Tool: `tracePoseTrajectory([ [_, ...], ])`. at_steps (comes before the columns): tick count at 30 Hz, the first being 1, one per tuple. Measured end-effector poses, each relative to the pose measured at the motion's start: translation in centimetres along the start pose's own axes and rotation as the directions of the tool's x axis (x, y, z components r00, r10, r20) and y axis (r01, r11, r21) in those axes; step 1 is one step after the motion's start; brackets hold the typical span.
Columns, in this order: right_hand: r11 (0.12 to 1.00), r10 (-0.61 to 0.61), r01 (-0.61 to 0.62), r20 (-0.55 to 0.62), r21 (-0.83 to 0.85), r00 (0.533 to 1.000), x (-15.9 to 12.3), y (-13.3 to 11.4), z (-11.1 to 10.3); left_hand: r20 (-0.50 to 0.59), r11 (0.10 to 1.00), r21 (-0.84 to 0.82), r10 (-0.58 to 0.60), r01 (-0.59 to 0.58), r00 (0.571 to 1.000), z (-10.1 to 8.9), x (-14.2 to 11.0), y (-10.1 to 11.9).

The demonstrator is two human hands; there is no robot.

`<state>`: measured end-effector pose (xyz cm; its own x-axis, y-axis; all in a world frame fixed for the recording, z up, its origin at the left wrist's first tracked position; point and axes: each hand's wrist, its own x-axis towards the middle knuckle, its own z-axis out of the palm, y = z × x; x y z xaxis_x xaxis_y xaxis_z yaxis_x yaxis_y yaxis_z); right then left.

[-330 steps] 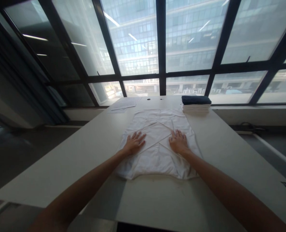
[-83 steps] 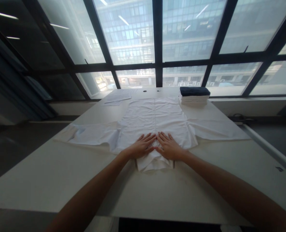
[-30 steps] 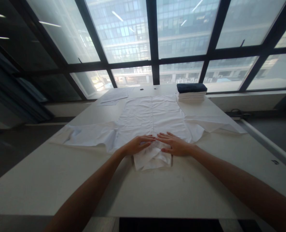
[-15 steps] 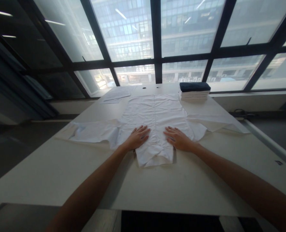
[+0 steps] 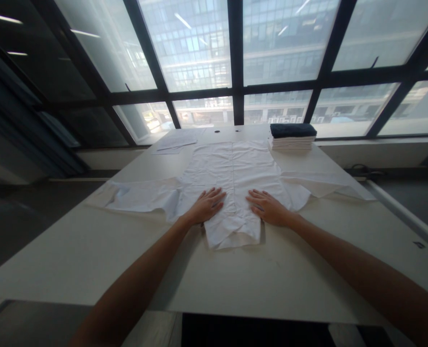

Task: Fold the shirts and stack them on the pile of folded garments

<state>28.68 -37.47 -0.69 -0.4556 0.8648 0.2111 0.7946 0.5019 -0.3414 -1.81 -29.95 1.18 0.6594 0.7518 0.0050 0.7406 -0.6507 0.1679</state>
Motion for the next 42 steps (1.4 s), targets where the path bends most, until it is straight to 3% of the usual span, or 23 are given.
tracePoseTrajectory([
  [16, 0.999, 0.036, -0.035, 0.015, -0.021, 0.999, 0.0, -0.2, 0.0, 0.012, 1.0, -0.004, -0.026, 0.027, 1.0, -0.1, 0.0, 0.0],
  [20, 0.993, 0.099, -0.098, 0.019, -0.062, 0.995, 0.0, 0.0, 0.1, 0.014, 0.989, 0.038, -0.147, 0.146, 0.989, -0.4, 0.1, -1.1],
  [24, 0.992, 0.102, -0.099, 0.033, -0.073, 0.994, -0.1, 0.2, 0.0, -0.013, 0.942, 0.06, -0.33, 0.33, 0.944, -1.1, -0.1, -2.9],
  [27, 0.993, 0.1, -0.098, 0.033, -0.072, 0.994, 0.0, 0.2, -0.1, -0.051, 0.919, 0.061, -0.386, 0.388, 0.921, -1.1, -0.3, -3.7],
  [42, 0.994, 0.099, -0.097, 0.025, -0.059, 0.995, -0.1, 0.1, -0.1, -0.1, 0.922, 0.046, -0.38, 0.385, 0.92, -0.6, -0.2, -3.0],
])
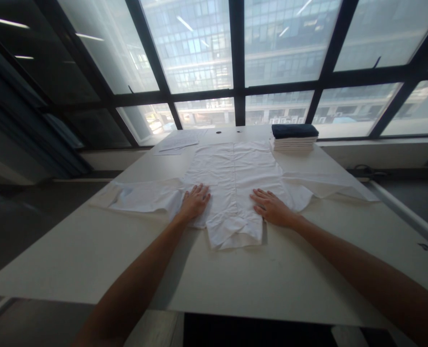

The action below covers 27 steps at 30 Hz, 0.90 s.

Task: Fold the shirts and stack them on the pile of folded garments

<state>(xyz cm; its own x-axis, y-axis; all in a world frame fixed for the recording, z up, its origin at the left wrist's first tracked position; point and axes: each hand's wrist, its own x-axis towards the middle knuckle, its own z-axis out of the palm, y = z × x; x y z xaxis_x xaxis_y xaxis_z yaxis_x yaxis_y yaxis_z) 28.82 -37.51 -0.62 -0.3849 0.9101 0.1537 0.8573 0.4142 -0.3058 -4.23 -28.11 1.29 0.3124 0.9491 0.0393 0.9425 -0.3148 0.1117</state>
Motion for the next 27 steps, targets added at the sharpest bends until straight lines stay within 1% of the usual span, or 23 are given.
tracePoseTrajectory([
  [5, 1.0, -0.001, 0.001, -0.007, 0.005, 1.0, 0.05, 0.1, 0.12, -0.083, 0.998, -0.058, 0.023, -0.027, 0.996, 0.39, 0.28, 0.61],
  [7, 1.0, 0.002, -0.002, -0.003, 0.003, 1.0, 0.08, 0.17, 0.18, -0.1, 0.997, -0.067, 0.039, -0.045, 0.994, 0.42, 0.29, 0.85],
  [18, 1.0, 0.009, -0.009, 0.001, 0.0, 1.0, 0.06, 0.08, 0.12, -0.047, 0.997, -0.073, 0.031, -0.034, 0.998, 0.32, 0.09, 0.99],
  [27, 1.0, -0.001, 0.002, -0.011, 0.011, 1.0, 0.02, 0.23, 0.23, -0.039, 0.998, -0.057, 0.03, -0.032, 0.999, 0.42, 0.07, 1.0],
])
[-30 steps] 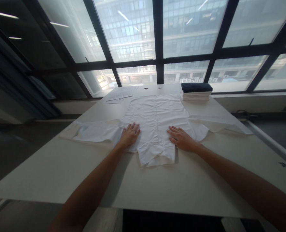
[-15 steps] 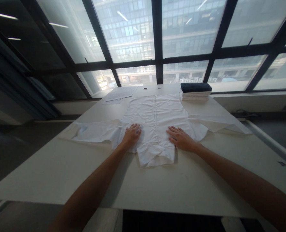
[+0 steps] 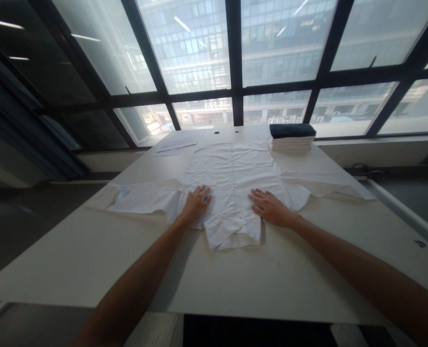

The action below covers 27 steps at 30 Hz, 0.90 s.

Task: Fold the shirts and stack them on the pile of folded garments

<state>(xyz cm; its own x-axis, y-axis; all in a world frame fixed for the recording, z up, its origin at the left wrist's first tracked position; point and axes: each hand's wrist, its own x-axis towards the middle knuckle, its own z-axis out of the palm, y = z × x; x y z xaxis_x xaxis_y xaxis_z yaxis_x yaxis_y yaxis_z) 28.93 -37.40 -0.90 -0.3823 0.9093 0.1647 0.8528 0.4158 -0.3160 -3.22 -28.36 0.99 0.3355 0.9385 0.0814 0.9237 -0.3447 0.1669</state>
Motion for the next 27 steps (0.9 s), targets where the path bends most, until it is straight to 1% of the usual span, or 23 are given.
tracePoseTrajectory([
  [3, 1.0, -0.001, 0.001, 0.001, 0.002, 1.0, 0.0, 0.1, 0.1, -0.003, 1.0, 0.002, 0.003, -0.003, 1.0, 0.1, 0.1, -0.1],
  [5, 1.0, -0.002, 0.002, 0.0, 0.003, 1.0, 0.1, 0.1, 0.1, 0.002, 0.999, -0.013, 0.039, -0.039, 0.999, 0.1, 0.1, 0.0],
  [7, 1.0, 0.0, 0.0, 0.0, 0.002, 1.0, 0.1, 0.1, 0.1, 0.026, 0.991, -0.027, 0.131, -0.13, 0.991, 0.1, 0.0, 0.2],
  [9, 1.0, 0.003, -0.003, 0.002, -0.001, 1.0, 0.0, -0.1, 0.0, 0.07, 0.971, -0.025, 0.24, -0.239, 0.968, 0.0, -0.3, 0.4],
  [11, 1.0, 0.007, -0.007, 0.007, -0.008, 1.0, 0.0, -0.2, -0.1, 0.117, 0.957, -0.009, 0.289, -0.29, 0.95, -0.1, -0.4, 0.5],
  [12, 1.0, 0.011, -0.011, 0.009, -0.013, 1.0, -0.1, -0.3, -0.1, 0.132, 0.958, 0.002, 0.283, -0.285, 0.95, -0.2, -0.4, 0.4],
  [14, 0.999, 0.028, -0.028, 0.012, -0.024, 1.0, -0.1, -0.3, -0.2, 0.141, 0.975, 0.025, 0.213, -0.219, 0.967, -0.3, -0.1, -0.2],
  [16, 0.998, 0.06, -0.059, 0.011, -0.036, 0.998, -0.1, -0.2, -0.2, 0.111, 0.992, 0.062, 0.101, -0.108, 0.989, -0.4, 0.4, -1.3],
  [18, 0.993, 0.103, -0.103, 0.005, -0.055, 0.995, -0.1, 0.1, -0.1, 0.067, 0.995, 0.097, 0.005, -0.011, 0.998, -0.5, 0.9, -2.4],
  [20, 0.985, 0.152, -0.152, -0.01, -0.077, 0.988, 0.0, 0.4, 0.1, 0.029, 0.993, 0.115, -0.042, 0.039, 0.999, -0.4, 1.0, -3.2],
  [22, 0.977, 0.192, -0.195, -0.035, -0.091, 0.981, 0.1, 0.8, 0.3, 0.0, 0.992, 0.11, -0.056, 0.055, 0.998, -0.3, 0.9, -3.4],
  [24, 0.969, 0.22, -0.226, -0.065, -0.095, 0.973, 0.1, 1.2, 0.7, -0.027, 0.995, 0.084, -0.041, 0.043, 0.999, -0.2, 0.7, -3.0],
  [27, 0.963, 0.244, -0.252, -0.092, -0.092, 0.965, 0.1, 1.6, 1.0, -0.035, 0.998, 0.031, 0.062, -0.061, 0.997, 0.1, 0.3, -1.6],
])
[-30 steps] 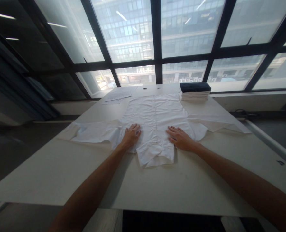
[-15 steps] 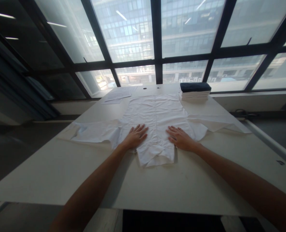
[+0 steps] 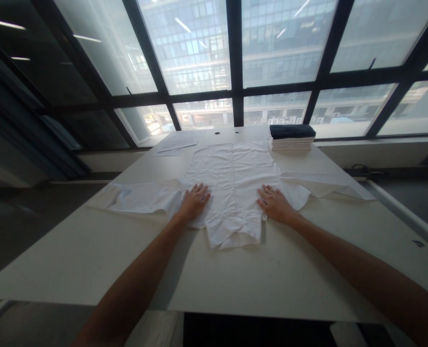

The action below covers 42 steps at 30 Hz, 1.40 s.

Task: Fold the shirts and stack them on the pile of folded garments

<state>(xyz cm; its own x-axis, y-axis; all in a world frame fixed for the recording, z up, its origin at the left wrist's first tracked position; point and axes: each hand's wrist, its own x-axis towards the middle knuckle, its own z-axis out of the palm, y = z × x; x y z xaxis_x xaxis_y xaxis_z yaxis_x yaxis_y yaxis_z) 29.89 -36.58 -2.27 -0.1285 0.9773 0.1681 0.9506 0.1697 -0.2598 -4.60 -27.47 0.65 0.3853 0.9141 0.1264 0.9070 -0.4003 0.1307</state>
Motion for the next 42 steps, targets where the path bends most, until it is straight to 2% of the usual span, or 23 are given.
tracePoseTrajectory([
  [3, 1.0, 0.001, -0.001, -0.013, 0.001, 1.0, 0.2, -0.3, -0.4, 0.032, 0.99, -0.045, 0.134, -0.133, 0.99, 0.3, 0.0, 1.8],
  [7, 0.992, -0.113, 0.114, -0.03, 0.045, 0.993, 1.6, -2.7, -1.4, 0.071, 0.962, -0.084, 0.264, -0.258, 0.962, 0.5, 0.1, 3.6],
  [10, 0.978, -0.182, 0.18, 0.012, 0.104, 0.983, 3.7, -6.1, -1.2, 0.097, 0.959, -0.081, 0.279, -0.271, 0.956, 0.3, -0.1, 4.1],
  [13, 0.965, -0.246, 0.24, 0.05, 0.108, 0.968, 6.0, -9.6, 0.0, 0.102, 0.963, -0.069, 0.265, -0.259, 0.959, 0.1, -0.3, 4.2],
  [16, 0.951, -0.309, 0.307, 0.087, 0.036, 0.947, 7.7, -10.9, 1.4, 0.102, 0.966, -0.067, 0.254, -0.248, 0.962, 0.2, -0.3, 4.1],
  [19, 0.968, -0.246, 0.249, 0.08, -0.034, 0.966, 8.6, -9.0, 2.0, 0.12, 0.965, -0.058, 0.26, -0.254, 0.958, 0.2, -0.2, 4.0],
  [22, 0.997, -0.031, 0.033, 0.028, -0.076, 0.999, 8.9, -4.4, 1.5, 0.131, 0.966, -0.061, 0.256, -0.25, 0.958, 0.1, -0.2, 4.1],
  [25, 0.968, 0.224, -0.222, 0.006, -0.119, 0.974, 8.9, 0.5, 0.1, 0.133, 0.969, -0.075, 0.245, -0.236, 0.96, 0.0, -0.2, 4.3],
  [27, 0.948, 0.287, -0.287, -0.016, -0.136, 0.958, 8.7, 2.8, -0.7, 0.134, 0.969, -0.08, 0.241, -0.232, 0.961, 0.0, -0.2, 4.3],
  [29, 0.942, 0.301, -0.302, -0.029, -0.145, 0.953, 8.5, 3.8, -1.1, 0.133, 0.97, -0.081, 0.239, -0.23, 0.962, 0.0, -0.2, 4.4],
  [33, 0.937, 0.303, -0.313, -0.084, -0.153, 0.949, 8.3, 3.6, -1.1, 0.134, 0.97, -0.075, 0.238, -0.229, 0.962, 0.1, -0.2, 4.3],
  [37, 0.938, 0.26, -0.302, -0.229, -0.172, 0.938, 7.8, 2.2, -1.0, 0.121, 0.971, -0.069, 0.237, -0.23, 0.964, 0.0, -0.3, 4.3],
  [39, 0.952, 0.195, -0.247, -0.268, -0.178, 0.944, 7.4, 0.8, -0.9, 0.12, 0.971, -0.068, 0.235, -0.228, 0.965, 0.0, -0.3, 4.3],
  [42, 0.988, 0.084, -0.107, -0.192, -0.112, 0.978, 6.9, -2.2, -0.3, 0.125, 0.971, -0.068, 0.238, -0.231, 0.963, 0.1, -0.2, 4.3],
])
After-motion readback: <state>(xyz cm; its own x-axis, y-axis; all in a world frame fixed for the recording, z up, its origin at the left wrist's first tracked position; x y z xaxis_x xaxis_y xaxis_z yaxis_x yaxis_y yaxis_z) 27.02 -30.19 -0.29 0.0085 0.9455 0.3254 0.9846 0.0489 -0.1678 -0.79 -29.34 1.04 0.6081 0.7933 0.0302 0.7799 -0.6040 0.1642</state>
